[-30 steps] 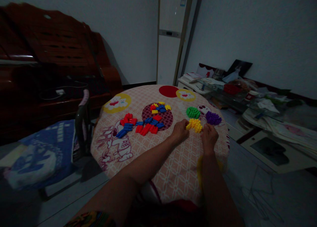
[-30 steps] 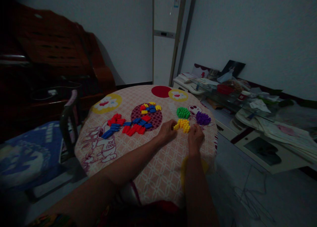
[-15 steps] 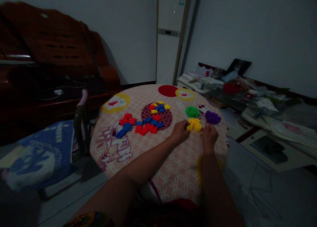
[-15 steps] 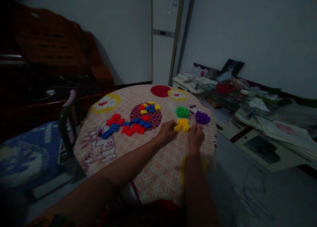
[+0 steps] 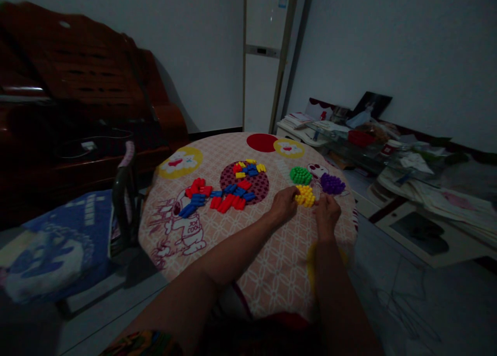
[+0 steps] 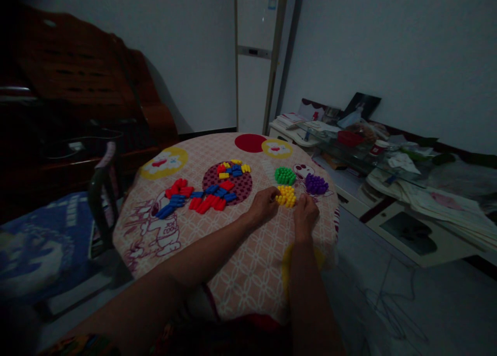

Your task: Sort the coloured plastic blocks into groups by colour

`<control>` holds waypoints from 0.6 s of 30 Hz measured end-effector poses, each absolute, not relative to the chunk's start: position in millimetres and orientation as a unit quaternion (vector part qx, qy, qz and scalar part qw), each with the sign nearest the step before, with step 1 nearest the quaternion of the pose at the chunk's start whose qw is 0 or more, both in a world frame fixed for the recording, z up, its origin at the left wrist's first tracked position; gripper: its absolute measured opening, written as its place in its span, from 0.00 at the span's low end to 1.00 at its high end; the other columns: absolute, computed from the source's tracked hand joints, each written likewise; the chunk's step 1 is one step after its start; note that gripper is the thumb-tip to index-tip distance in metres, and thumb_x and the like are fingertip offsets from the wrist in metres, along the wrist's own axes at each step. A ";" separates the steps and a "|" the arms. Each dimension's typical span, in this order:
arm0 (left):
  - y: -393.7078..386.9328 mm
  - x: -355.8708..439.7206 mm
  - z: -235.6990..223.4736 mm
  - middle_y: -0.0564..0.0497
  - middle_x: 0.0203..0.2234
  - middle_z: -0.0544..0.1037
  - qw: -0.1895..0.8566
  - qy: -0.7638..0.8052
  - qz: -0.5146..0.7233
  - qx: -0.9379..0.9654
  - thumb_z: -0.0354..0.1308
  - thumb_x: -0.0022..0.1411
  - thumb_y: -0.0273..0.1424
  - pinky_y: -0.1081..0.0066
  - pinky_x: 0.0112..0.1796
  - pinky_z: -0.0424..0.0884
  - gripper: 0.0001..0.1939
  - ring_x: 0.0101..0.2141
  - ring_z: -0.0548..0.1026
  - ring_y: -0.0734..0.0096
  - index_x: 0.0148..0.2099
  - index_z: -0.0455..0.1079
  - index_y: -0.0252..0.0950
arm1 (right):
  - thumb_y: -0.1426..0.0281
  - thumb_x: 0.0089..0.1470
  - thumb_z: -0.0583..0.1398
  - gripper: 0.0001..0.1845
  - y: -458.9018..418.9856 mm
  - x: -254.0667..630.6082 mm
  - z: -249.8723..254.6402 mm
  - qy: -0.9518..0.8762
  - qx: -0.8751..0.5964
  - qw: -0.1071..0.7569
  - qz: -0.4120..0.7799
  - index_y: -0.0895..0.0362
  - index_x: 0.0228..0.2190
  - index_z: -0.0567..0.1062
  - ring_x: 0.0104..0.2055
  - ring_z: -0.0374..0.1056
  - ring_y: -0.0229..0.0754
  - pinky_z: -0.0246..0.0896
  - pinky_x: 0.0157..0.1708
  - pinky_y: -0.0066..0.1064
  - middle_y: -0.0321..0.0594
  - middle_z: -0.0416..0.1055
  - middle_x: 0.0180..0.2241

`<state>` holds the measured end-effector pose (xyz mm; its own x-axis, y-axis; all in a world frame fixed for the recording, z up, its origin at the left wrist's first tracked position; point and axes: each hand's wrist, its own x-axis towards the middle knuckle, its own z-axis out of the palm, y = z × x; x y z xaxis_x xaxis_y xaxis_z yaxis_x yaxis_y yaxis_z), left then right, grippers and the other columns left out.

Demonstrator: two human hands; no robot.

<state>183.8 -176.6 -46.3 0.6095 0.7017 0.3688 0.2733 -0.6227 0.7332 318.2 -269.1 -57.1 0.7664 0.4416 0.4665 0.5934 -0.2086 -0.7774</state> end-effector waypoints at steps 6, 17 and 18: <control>-176.2 187.9 -51.8 0.46 0.40 0.78 0.306 0.266 0.340 0.849 0.54 0.53 0.20 0.67 0.44 0.71 0.19 0.38 0.73 0.66 0.48 0.73 0.35 | 0.55 0.60 0.48 0.24 -270.3 316.6 -55.7 -0.335 -0.779 0.525 -0.071 0.56 0.32 0.77 0.28 0.67 0.44 0.58 0.31 0.32 0.41 0.74 0.25; -177.9 187.7 -50.9 0.47 0.39 0.76 0.325 0.281 0.353 0.831 0.55 0.53 0.20 0.69 0.40 0.70 0.17 0.36 0.71 0.68 0.45 0.70 0.36 | 0.56 0.60 0.49 0.22 -268.9 321.4 -60.0 -0.342 -0.778 0.522 -0.071 0.56 0.30 0.77 0.28 0.66 0.44 0.57 0.31 0.32 0.41 0.74 0.25; -177.6 186.3 -50.1 0.47 0.38 0.76 0.328 0.284 0.362 0.825 0.54 0.53 0.20 0.69 0.39 0.69 0.16 0.36 0.71 0.68 0.45 0.70 0.36 | 0.56 0.60 0.49 0.23 -268.9 321.5 -60.3 -0.342 -0.777 0.523 -0.072 0.56 0.30 0.77 0.28 0.66 0.44 0.57 0.31 0.32 0.41 0.74 0.25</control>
<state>186.3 -177.6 -50.1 0.5761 0.7064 0.4112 0.2312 -0.6234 0.7469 321.5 -268.9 -60.3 0.7555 0.4560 0.4704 0.6076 -0.2190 -0.7635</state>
